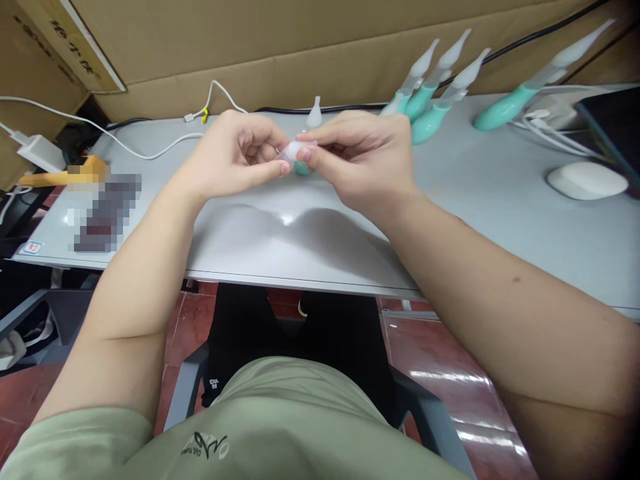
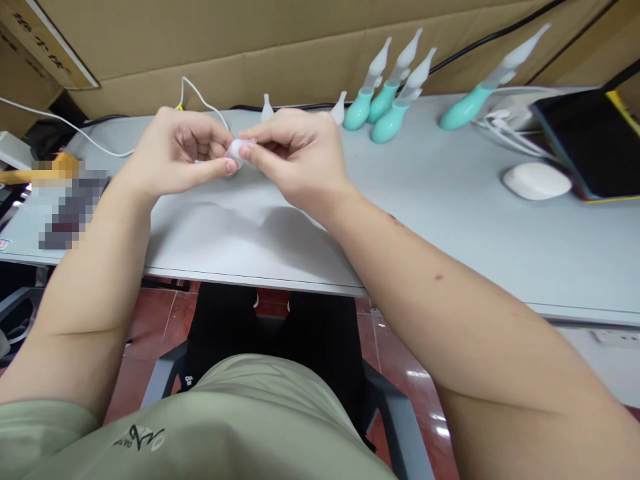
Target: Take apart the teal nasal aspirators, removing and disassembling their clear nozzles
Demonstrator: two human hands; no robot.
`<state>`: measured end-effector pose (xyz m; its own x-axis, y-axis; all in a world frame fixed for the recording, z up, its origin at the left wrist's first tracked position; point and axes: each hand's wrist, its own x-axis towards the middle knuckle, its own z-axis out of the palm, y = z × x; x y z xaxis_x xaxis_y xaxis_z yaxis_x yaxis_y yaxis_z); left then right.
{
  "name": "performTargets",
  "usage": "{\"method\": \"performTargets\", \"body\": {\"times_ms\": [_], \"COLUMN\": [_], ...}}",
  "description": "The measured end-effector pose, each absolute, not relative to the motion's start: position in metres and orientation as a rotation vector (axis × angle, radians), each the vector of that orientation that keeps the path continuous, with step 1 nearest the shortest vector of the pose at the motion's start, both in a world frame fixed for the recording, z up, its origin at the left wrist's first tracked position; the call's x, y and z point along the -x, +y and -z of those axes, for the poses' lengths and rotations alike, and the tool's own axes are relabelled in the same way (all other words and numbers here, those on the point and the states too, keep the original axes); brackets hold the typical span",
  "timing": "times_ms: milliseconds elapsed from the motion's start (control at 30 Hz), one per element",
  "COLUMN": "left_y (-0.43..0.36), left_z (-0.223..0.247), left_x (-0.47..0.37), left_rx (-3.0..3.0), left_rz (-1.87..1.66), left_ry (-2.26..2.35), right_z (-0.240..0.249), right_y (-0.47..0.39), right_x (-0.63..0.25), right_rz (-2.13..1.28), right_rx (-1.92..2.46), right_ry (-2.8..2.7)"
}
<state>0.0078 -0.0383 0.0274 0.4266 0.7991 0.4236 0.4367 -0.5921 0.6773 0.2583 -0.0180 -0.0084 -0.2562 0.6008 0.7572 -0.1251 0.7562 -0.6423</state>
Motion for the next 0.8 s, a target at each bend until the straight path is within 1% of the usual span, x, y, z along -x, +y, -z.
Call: {"method": "performTargets", "body": {"times_ms": [100,200,400,533,667,800], "left_y": [-0.034,-0.027,-0.025,-0.03,-0.028,-0.028], "left_z": [-0.027,-0.027,-0.031,-0.034,-0.032,-0.032], "left_x": [-0.003,0.004,0.008,0.008,0.009,0.005], "left_rx": [-2.184,-2.167,-2.156,-2.159,-2.148,-2.14], "left_rz": [-1.064,-1.141,-1.169,-1.128,-1.074,-1.083], "left_ry": [1.037,0.985,0.92,0.932,0.912,0.922], "right_z": [0.004,-0.001,0.003,0.015,0.026,0.025], "right_y": [-0.022,-0.029,-0.041,-0.044,-0.04,-0.036], "right_x": [-0.259,-0.263,-0.265,-0.256,-0.25,-0.255], "right_rz": [-0.679,-0.724,-0.887,-0.843,-0.789,-0.82], "right_rx": [0.376,0.426,0.406,0.315,0.33,0.372], "right_ry": [-1.625,-1.653,-1.992,-2.214,-2.403,-2.386]}}
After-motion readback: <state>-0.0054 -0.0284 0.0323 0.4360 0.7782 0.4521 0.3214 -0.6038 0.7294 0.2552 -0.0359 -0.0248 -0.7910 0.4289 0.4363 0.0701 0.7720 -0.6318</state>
